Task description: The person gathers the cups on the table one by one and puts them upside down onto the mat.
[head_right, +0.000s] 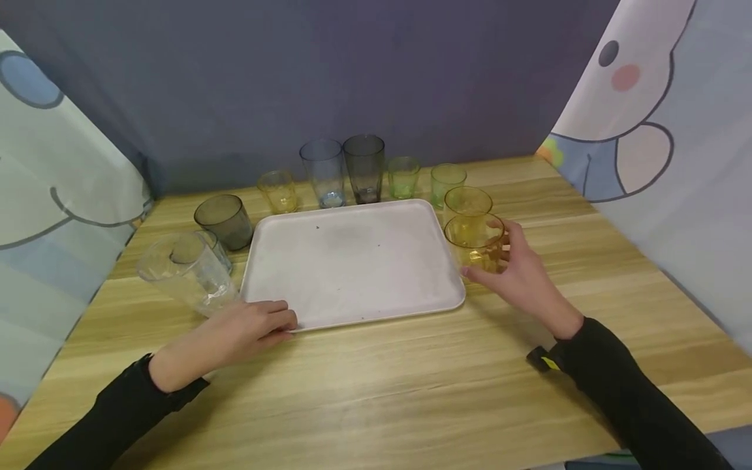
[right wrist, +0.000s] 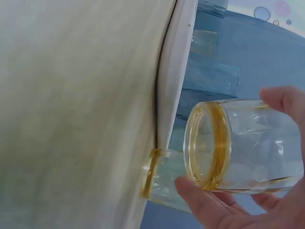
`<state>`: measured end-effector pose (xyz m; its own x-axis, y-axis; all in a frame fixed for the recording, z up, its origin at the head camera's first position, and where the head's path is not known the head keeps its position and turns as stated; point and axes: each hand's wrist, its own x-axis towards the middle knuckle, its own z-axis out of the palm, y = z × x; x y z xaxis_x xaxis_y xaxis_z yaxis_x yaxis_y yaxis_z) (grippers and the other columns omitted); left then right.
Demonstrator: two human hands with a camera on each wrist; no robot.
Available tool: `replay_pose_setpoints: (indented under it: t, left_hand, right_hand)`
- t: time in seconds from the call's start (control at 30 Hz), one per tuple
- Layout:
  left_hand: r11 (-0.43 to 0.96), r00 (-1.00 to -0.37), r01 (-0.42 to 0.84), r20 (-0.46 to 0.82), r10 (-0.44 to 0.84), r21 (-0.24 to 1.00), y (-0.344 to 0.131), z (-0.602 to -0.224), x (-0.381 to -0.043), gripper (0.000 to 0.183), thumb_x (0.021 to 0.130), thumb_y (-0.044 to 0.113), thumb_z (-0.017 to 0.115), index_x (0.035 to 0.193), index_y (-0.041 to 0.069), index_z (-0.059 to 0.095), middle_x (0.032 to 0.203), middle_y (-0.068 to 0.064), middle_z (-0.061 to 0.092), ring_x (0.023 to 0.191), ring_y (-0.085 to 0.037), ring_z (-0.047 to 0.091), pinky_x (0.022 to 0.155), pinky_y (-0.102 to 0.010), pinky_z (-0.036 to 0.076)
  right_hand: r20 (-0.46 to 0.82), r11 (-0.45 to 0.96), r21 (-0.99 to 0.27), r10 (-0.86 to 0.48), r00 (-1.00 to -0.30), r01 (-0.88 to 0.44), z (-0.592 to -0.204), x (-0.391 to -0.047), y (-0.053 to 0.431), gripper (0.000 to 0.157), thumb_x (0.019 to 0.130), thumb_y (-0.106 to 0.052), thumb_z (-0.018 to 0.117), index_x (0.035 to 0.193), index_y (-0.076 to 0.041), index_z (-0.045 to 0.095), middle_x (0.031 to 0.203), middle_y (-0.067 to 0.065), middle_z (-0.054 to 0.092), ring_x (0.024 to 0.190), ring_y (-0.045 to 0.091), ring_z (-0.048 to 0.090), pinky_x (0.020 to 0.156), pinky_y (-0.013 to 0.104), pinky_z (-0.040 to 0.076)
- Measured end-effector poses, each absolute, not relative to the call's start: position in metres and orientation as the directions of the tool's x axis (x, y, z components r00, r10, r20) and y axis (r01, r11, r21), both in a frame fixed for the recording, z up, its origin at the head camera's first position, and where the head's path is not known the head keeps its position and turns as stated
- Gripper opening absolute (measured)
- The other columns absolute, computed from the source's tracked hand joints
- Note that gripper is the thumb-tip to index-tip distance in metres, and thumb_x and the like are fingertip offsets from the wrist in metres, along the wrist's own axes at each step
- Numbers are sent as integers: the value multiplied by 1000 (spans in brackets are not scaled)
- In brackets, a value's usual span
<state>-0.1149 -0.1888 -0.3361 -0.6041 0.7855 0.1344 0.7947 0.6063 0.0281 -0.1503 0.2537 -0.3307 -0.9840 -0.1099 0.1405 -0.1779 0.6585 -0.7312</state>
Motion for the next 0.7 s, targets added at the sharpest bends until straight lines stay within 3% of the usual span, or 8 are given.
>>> replay_pose_setpoints:
  t: [0.1, 0.3, 0.4, 0.53, 0.7]
  left_hand:
    - [613, -611, 790, 126, 781, 30, -189, -333, -114, 13, 86, 23, 67, 81, 20, 56, 73, 8, 50, 57, -3, 38, 46, -20, 34]
    - [615, -617, 786, 124, 777, 56, -188, -330, -112, 7, 86, 23, 68, 86, 22, 61, 78, 9, 56, 60, -2, 43, 47, -21, 39]
    - [597, -599, 800, 139, 789, 59, -183, -330, -111, 10, 85, 24, 68, 94, 23, 63, 83, 8, 60, 63, -1, 48, 49, -22, 44]
    - [518, -508, 855, 195, 839, 3, -163, -324, -112, 26, 86, 25, 68, 110, 19, 62, 96, 4, 61, 78, -6, 54, 61, -25, 51]
    - [372, -292, 894, 307, 906, -249, -114, -300, -120, 42, 85, 22, 67, 125, 17, 55, 118, -4, 58, 112, -19, 50, 95, -33, 47]
  right_hand:
    - [166, 659, -721, -138, -976, -215, -323, -150, 248, 89, 79, -30, 75, 147, -22, 18, 123, 10, 44, 103, 23, 50, 75, 15, 46]
    - [137, 685, -687, -206, -969, -243, -308, -151, 237, 95, 78, -42, 73, 149, -18, 15, 134, 18, 42, 115, 34, 46, 92, 54, 42]
    - [118, 706, -660, -239, -964, -256, -305, -152, 229, 98, 79, -47, 71, 151, -18, 11, 138, 19, 40, 120, 38, 42, 96, 57, 38]
    - [137, 695, -650, -293, -946, -309, -306, -155, 219, 97, 79, -50, 70, 152, -20, 13, 143, 16, 36, 126, 35, 38, 100, 57, 34]
    - [156, 682, -629, -361, -920, -374, -308, -158, 205, 94, 78, -51, 70, 151, -22, 17, 150, 16, 32, 130, 34, 36, 100, 61, 35]
